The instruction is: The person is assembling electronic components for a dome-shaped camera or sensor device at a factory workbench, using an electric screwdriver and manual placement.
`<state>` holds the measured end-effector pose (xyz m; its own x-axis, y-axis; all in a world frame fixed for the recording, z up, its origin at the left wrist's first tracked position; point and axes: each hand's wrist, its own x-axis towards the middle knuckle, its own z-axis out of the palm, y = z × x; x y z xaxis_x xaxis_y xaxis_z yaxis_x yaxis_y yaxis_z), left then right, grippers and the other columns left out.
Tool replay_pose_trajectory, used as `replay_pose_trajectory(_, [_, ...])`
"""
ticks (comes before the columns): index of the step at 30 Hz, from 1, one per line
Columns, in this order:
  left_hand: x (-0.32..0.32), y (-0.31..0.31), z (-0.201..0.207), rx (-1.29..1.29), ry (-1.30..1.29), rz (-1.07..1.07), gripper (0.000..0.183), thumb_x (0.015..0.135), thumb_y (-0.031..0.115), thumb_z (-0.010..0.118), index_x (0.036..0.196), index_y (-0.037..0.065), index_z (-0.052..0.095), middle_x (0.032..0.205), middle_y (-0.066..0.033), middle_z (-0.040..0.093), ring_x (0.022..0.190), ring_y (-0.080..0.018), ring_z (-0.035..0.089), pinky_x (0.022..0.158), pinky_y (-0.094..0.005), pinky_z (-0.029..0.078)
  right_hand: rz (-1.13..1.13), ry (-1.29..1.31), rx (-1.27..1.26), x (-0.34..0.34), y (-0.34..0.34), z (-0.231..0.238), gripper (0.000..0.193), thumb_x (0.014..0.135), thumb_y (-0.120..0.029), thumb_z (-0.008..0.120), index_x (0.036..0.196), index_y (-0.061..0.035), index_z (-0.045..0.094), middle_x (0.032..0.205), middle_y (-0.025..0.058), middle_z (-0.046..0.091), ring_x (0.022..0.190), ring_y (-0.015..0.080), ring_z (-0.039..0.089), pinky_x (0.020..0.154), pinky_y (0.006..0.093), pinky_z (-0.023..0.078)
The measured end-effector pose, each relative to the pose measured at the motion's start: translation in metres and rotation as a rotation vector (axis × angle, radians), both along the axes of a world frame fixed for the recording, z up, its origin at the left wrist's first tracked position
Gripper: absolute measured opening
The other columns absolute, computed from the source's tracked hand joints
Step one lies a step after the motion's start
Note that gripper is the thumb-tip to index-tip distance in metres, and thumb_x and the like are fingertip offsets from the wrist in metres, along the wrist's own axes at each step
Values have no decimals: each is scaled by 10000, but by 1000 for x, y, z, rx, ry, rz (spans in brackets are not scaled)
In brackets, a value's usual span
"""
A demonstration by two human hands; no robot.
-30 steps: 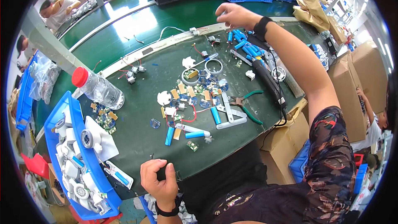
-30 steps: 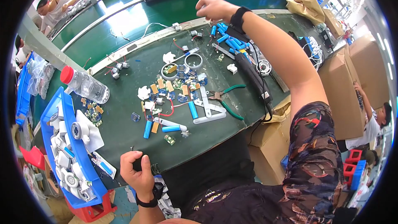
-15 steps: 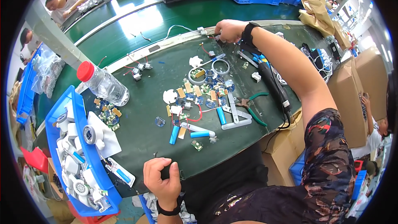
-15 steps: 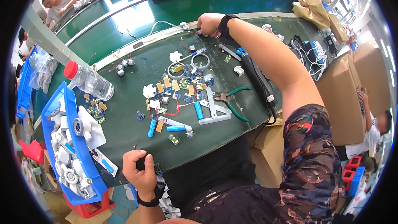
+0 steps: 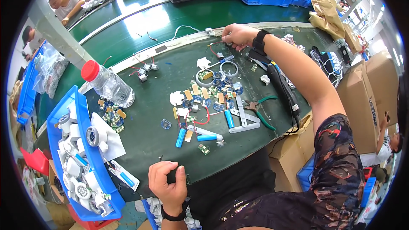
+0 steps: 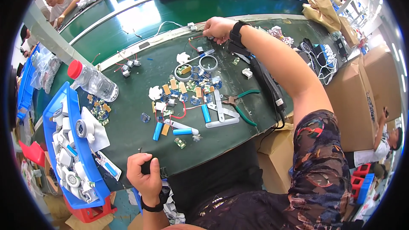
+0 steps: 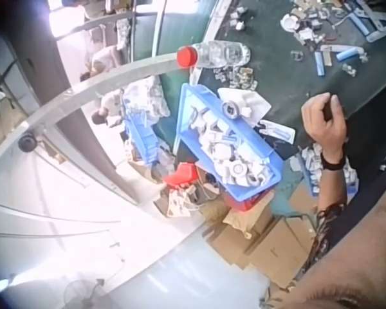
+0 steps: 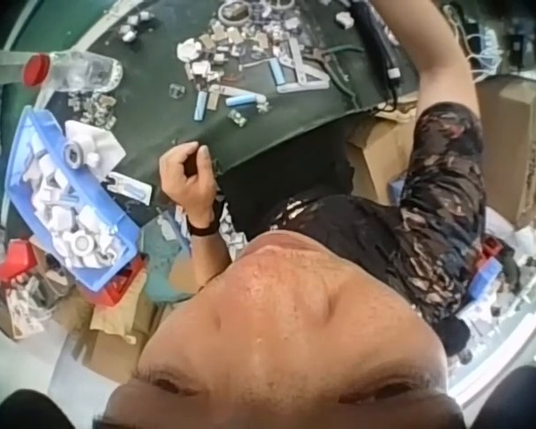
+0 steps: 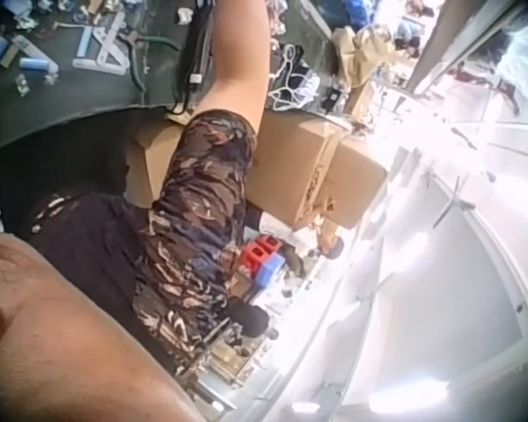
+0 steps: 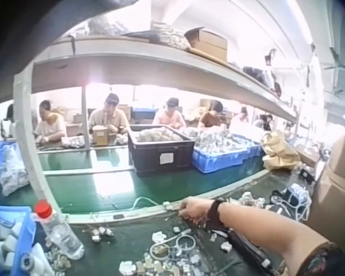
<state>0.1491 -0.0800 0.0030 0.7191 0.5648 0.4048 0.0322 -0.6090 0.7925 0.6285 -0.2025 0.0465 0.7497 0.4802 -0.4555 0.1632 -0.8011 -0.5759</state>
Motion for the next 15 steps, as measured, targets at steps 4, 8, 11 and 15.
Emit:
replay_pose_trajectory(4, [-1, 1, 2, 18, 5, -20, 150, 805, 24, 742, 914, 18, 639, 892, -117, 652, 833, -261, 621, 784, -347, 488, 36, 21, 48, 2, 3, -2, 156, 941, -115, 665, 1065, -22, 646, 737, 28, 594, 548, 108, 562, 458, 260, 443])
replay_pose_trajectory(8, [-1, 1, 2, 0, 6, -18, 153, 802, 19, 743, 915, 17, 640, 891, -116, 653, 832, -260, 620, 785, -347, 488, 79, -47, 131, -1, 2, -1, 122, 906, -64, 683, 982, 27, 654, 711, 27, 602, 520, 93, 547, 430, 256, 401])
replay_pose_trajectory(11, [-1, 2, 1, 6, 13, -23, 156, 798, 14, 743, 914, 17, 640, 890, -116, 654, 831, -260, 620, 785, -348, 488, 56, -116, 158, -8, 6, 5, 157, 920, -78, 689, 1039, 17, 651, 712, 25, 603, 529, 94, 549, 439, 247, 398])
replay_pose_trajectory(15, [-1, 1, 2, 8, 12, -30, 159, 794, 13, 745, 911, 20, 638, 886, -114, 654, 830, -264, 620, 784, -350, 489, 63, 62, 353, 5, 7, 7, 379, 952, -114, 684, 1299, -8, 572, 996, 63, 672, 751, 107, 630, 579, 254, 517])
